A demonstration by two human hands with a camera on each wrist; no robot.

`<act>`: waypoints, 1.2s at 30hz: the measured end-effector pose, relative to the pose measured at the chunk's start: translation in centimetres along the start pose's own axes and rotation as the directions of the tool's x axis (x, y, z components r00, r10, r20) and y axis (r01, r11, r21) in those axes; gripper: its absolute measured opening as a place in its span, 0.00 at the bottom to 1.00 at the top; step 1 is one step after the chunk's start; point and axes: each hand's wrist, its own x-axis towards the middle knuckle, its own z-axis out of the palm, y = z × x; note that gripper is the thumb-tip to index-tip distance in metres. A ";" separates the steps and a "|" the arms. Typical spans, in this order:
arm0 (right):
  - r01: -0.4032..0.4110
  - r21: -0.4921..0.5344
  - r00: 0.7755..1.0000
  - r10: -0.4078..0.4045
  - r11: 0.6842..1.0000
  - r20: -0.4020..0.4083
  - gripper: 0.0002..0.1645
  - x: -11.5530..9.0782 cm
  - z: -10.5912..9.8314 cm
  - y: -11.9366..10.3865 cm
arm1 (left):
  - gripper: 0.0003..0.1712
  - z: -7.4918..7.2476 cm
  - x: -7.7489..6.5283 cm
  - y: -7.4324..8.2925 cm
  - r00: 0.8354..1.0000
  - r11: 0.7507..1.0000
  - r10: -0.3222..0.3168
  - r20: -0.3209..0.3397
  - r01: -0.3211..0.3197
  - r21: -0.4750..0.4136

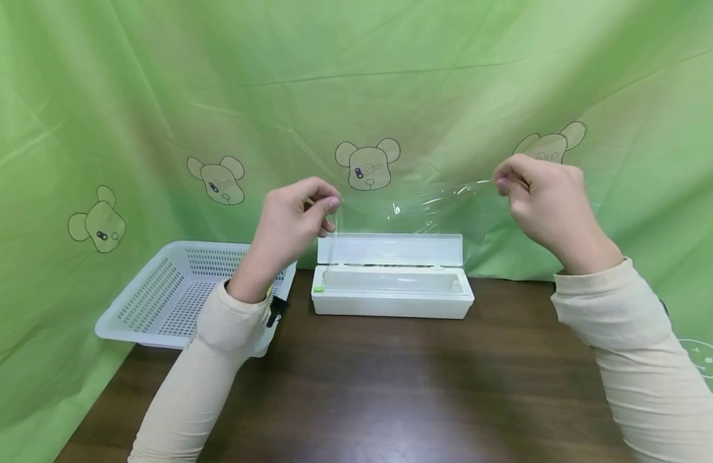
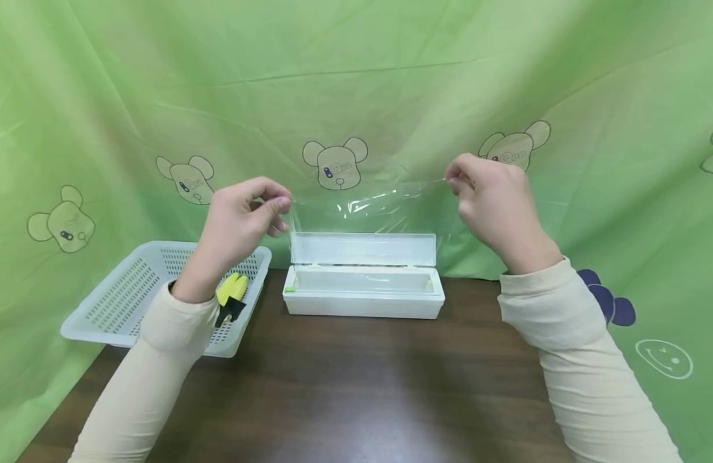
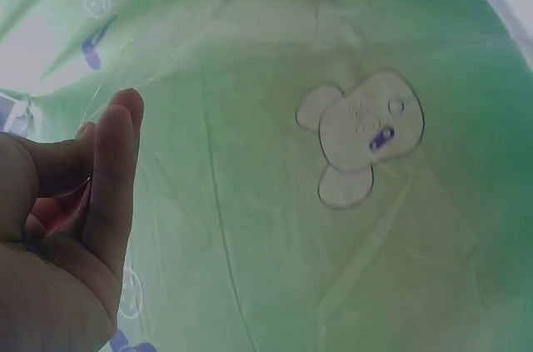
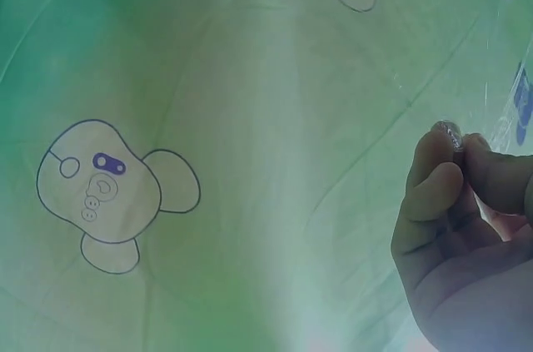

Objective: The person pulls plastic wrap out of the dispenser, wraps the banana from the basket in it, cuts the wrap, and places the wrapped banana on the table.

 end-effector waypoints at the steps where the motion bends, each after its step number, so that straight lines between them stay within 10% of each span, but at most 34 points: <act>1: 0.006 -0.002 1.000 -0.006 1.000 -0.004 0.09 -0.2 0.0 -0.1 | 0.04 0.2 -0.3 0.0 1.000 1.000 0.007 0.003 -0.007 -0.011; 19: 0.100 0.000 0.993 -0.100 0.995 -0.056 0.14 -6.4 -2.4 -1.9 | 0.05 2.4 -8.9 0.4 0.983 0.976 0.113 0.146 -0.082 -0.203; 21: 0.140 0.000 0.988 -0.139 0.990 -0.071 0.02 -7.2 -2.7 -2.1 | 0.04 2.6 -10.1 0.1 0.978 0.969 0.153 0.145 -0.120 -0.217; 26: 0.210 0.016 0.970 -0.207 0.978 -0.127 0.33 -9.3 -3.0 -2.6 | 0.07 2.8 -13.0 -1.0 0.930 0.926 0.338 0.146 -0.301 -0.230; 30: 0.247 0.005 0.961 -0.244 0.969 -0.128 0.32 -11.3 -3.3 -3.3 | 0.06 2.5 -15.0 -1.7 0.885 0.896 0.439 0.153 -0.418 -0.151; 36: 0.345 0.120 0.937 -0.335 0.931 -0.100 0.30 -13.8 -3.7 -4.7 | 0.04 1.7 -17.6 -2.7 0.874 0.899 0.437 0.211 -0.429 -0.085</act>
